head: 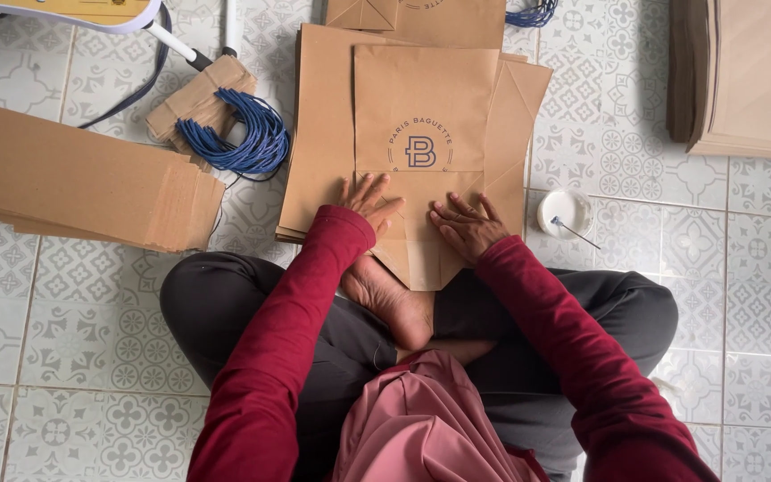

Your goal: The person sits on the floor and assembles brown paper bags by applying glue to the flaps and folding them into shape. They then attach blue string handles to the bags using glue and small cardboard pieces.

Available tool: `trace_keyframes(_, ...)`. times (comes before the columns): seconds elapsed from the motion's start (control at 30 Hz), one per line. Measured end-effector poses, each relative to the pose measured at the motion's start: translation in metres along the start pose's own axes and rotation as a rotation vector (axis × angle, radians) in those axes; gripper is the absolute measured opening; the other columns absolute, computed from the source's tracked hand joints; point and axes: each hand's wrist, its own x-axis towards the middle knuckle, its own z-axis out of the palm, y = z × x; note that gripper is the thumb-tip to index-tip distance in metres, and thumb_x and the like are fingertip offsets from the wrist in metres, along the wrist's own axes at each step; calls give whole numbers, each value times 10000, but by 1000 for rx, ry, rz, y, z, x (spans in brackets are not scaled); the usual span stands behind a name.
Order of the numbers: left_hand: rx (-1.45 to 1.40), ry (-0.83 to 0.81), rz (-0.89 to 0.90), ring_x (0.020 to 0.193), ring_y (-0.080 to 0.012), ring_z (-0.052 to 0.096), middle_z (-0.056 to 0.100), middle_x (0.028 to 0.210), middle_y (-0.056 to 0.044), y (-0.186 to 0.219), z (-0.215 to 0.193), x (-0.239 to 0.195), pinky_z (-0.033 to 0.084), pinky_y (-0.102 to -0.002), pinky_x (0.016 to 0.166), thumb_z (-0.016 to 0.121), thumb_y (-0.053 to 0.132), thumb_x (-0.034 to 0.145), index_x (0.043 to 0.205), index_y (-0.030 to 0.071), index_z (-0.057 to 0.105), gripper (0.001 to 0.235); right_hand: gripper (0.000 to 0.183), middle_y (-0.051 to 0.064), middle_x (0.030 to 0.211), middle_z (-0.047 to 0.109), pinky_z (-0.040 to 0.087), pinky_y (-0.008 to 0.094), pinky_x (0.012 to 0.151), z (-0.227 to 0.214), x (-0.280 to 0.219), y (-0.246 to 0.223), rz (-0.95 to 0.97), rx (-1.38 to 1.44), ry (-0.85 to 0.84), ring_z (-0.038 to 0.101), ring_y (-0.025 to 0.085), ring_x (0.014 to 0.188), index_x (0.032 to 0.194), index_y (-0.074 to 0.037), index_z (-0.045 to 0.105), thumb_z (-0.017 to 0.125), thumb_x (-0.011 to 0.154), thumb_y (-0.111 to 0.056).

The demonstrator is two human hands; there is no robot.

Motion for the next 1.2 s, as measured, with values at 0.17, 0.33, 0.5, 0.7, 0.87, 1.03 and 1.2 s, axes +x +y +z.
trace_keyframes(0.17,78,-127,-12,1577,-336,34,47,1724,-32,7,-16,-11,15,-645,1219,390,470,1002,1463,582,391,475,455,-225,1608,382,0,586,1268,-21,2,8,-10,-15,-53,233,116,1559,1500,-475,456,254,1094,-504)
trace_keyframes(0.33,90,-183,-18,1578,-328,1,-1,1726,-11,4,-11,-3,-22,-640,1214,371,506,991,1419,676,381,460,461,-196,1612,388,-125,590,1248,-24,5,29,98,-40,-28,189,145,1578,1528,-537,375,180,1110,-521)
trace_keyframes(0.5,101,-200,-24,1582,-319,32,32,1728,-13,6,-19,-6,-9,-615,1228,355,492,999,1411,679,393,454,478,-279,1608,339,-184,613,1248,0,20,39,311,-161,83,109,140,1599,1560,-521,344,241,1095,-561)
trace_keyframes(0.7,121,-175,-19,1580,-315,67,64,1725,-9,4,-9,1,16,-607,1233,367,516,985,1375,674,444,427,552,-38,1647,368,-30,593,1263,23,28,-15,176,-143,76,256,198,1554,1618,-295,349,298,1098,-473)
trace_keyframes(0.87,158,-130,-16,1574,-311,91,82,1721,12,-7,25,21,24,-621,1229,417,536,943,1273,586,586,374,545,-84,1666,300,14,609,1267,33,72,-53,37,78,-5,221,218,1561,1608,-366,318,231,1094,-524)
trace_keyframes(1.03,161,-149,-3,1576,-320,70,62,1724,22,-1,13,15,28,-641,1221,433,486,935,1256,559,628,382,537,-127,1685,252,10,594,1266,35,71,-40,69,-3,3,202,162,1564,1627,-399,247,225,1104,-515)
trace_keyframes(1.2,79,-207,-43,1582,-297,33,62,1726,9,8,-31,-9,8,-620,1228,377,461,998,1376,703,416,450,561,-51,1676,296,27,581,1266,-48,38,-11,263,13,-109,243,204,1554,1648,-313,242,177,1116,-478)
